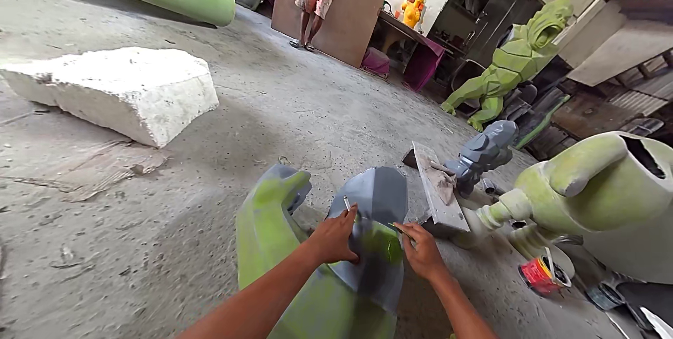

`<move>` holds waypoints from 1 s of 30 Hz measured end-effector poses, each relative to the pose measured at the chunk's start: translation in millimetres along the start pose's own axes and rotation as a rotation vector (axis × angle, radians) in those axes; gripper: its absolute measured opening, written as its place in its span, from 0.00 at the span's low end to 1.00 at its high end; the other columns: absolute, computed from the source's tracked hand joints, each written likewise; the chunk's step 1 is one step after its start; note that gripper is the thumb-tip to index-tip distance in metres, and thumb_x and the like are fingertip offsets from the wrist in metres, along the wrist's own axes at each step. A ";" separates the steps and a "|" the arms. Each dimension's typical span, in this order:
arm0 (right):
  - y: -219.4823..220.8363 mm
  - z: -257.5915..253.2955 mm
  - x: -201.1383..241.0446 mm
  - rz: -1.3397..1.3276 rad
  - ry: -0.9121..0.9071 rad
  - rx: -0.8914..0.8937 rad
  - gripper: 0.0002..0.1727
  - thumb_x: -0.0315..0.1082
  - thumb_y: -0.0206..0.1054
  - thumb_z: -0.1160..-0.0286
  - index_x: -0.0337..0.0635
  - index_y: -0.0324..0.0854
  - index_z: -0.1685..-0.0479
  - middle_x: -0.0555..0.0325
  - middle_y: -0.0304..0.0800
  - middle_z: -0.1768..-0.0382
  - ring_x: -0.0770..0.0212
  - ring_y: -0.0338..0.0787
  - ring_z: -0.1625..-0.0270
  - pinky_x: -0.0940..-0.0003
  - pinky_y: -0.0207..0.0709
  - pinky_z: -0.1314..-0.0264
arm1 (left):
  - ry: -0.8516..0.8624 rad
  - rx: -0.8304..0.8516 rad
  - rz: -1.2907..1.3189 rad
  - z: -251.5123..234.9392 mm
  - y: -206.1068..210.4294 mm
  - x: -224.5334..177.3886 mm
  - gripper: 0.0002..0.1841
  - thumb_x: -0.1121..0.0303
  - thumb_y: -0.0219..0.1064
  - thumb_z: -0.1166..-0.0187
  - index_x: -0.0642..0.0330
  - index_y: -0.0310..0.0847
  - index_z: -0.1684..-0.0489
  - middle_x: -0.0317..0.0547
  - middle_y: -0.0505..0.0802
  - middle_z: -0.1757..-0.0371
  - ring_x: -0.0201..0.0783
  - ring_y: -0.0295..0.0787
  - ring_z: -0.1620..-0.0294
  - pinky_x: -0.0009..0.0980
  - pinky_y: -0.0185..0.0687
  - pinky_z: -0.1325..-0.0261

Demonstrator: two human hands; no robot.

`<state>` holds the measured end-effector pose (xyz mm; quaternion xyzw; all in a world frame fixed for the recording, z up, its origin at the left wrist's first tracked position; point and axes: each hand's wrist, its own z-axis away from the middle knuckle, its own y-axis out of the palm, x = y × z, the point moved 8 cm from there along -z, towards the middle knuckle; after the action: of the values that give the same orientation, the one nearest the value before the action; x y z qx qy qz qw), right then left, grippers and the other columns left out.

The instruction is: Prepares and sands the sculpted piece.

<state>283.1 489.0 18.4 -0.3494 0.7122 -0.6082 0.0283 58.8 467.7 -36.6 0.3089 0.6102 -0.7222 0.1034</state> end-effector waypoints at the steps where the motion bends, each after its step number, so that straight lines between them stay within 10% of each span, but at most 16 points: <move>1: 5.6 -7.4 -1.9 0.003 0.018 0.030 0.22 0.36 0.54 0.17 0.58 0.88 0.30 0.61 0.91 0.41 0.71 0.88 0.39 0.69 0.83 0.32 | -0.004 0.004 0.000 0.4 0.0 -0.2 0.74 0.36 0.85 0.49 0.60 0.34 0.03 0.63 0.73 0.16 0.59 0.84 0.30 0.58 0.82 0.34; 14: 23.4 -24.6 5.0 -0.084 0.096 0.321 0.20 0.37 0.55 0.16 0.59 0.90 0.35 0.60 0.89 0.39 0.67 0.86 0.34 0.64 0.79 0.27 | -0.023 0.017 0.016 0.4 0.1 0.7 0.72 0.37 0.85 0.48 0.59 0.35 0.03 0.61 0.74 0.18 0.56 0.86 0.33 0.56 0.83 0.36; 30: 31.3 87.2 30.2 -0.030 -0.015 0.042 0.26 0.29 0.63 0.27 0.67 0.89 0.32 0.66 0.88 0.41 0.66 0.84 0.34 0.64 0.82 0.31 | 0.008 0.004 0.002 -2.6 0.4 2.1 0.73 0.35 0.84 0.48 0.60 0.35 0.03 0.60 0.67 0.11 0.56 0.80 0.24 0.55 0.80 0.28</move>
<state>286.4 399.6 -20.3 -0.3640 0.6936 -0.6208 0.0321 58.3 470.6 -38.3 0.3126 0.6089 -0.7221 0.1009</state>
